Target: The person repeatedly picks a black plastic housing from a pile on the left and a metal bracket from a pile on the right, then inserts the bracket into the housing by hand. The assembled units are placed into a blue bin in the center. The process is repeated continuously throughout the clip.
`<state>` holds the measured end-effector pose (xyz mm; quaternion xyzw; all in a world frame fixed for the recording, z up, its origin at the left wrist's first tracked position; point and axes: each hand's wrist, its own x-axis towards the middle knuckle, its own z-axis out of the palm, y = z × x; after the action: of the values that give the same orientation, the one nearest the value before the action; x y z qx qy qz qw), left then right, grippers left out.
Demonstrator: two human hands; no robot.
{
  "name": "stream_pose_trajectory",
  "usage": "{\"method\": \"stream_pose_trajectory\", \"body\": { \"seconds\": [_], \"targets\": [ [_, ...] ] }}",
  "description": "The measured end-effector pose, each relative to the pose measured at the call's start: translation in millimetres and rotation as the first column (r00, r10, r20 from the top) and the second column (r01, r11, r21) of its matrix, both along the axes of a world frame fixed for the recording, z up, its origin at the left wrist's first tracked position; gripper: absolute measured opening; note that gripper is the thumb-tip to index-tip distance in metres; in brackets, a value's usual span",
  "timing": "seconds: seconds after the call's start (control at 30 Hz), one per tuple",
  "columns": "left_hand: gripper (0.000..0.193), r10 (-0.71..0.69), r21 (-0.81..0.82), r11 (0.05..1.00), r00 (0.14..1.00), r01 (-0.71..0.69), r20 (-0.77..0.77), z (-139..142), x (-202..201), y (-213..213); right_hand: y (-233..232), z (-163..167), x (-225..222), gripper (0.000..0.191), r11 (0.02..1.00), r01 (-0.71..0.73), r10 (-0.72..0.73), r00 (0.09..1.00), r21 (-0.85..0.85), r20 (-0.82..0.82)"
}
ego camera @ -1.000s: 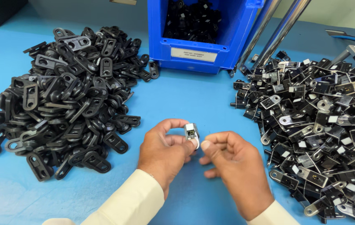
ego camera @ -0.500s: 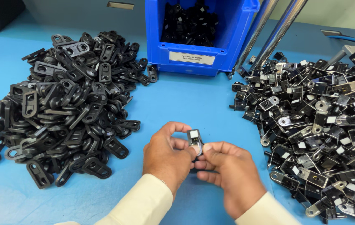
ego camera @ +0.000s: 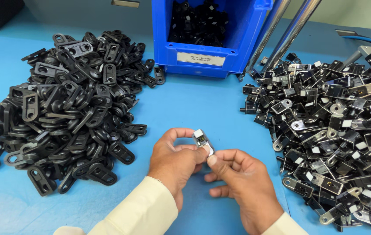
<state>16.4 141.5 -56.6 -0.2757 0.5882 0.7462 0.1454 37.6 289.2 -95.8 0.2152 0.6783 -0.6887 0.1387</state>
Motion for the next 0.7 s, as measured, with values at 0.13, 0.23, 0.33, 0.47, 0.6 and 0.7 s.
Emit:
{"method": "stream_pose_trajectory", "body": {
  "seconds": [0.13, 0.23, 0.33, 0.47, 0.6, 0.7],
  "targets": [
    [0.037, -0.049, 0.016, 0.999, 0.998, 0.048, 0.043, -0.2, 0.0, 0.7, 7.1, -1.4, -5.6, 0.02, 0.986, -0.007, 0.005, 1.0, -0.169, -0.009],
    [0.038, 0.015, 0.075, 0.997, 1.0, -0.014, -0.011, -0.8, 3.8, 6.8, 4.9, -0.3, -5.7, 0.016, 0.973, 0.028, -0.027, 1.0, -0.228, 0.009],
    [0.037, 0.09, 0.024, 0.996, 0.996, -0.09, -0.024, -2.5, 6.9, 14.9, -7.6, 2.7, -2.1, 0.017, 0.985, 0.092, -0.091, 0.996, -0.145, 0.012],
    [0.038, 0.11, 0.093, 0.99, 0.994, -0.108, -0.012, -4.9, 5.6, 15.7, -16.0, 8.9, 3.3, 0.02, 0.996, 0.083, -0.084, 0.995, -0.022, -0.055],
    [0.04, 0.101, 0.173, 0.978, 0.992, -0.113, 0.075, -3.8, 4.6, 10.6, -6.2, 8.5, -0.1, 0.02, 0.99, 0.078, -0.076, 0.997, -0.12, 0.022],
    [0.045, -0.025, 0.218, 0.976, 0.995, 0.003, 0.102, -1.7, 7.3, 2.4, 7.2, 6.7, -11.7, 0.02, 0.993, 0.027, -0.026, 1.0, -0.112, 0.01]
  ]
}}
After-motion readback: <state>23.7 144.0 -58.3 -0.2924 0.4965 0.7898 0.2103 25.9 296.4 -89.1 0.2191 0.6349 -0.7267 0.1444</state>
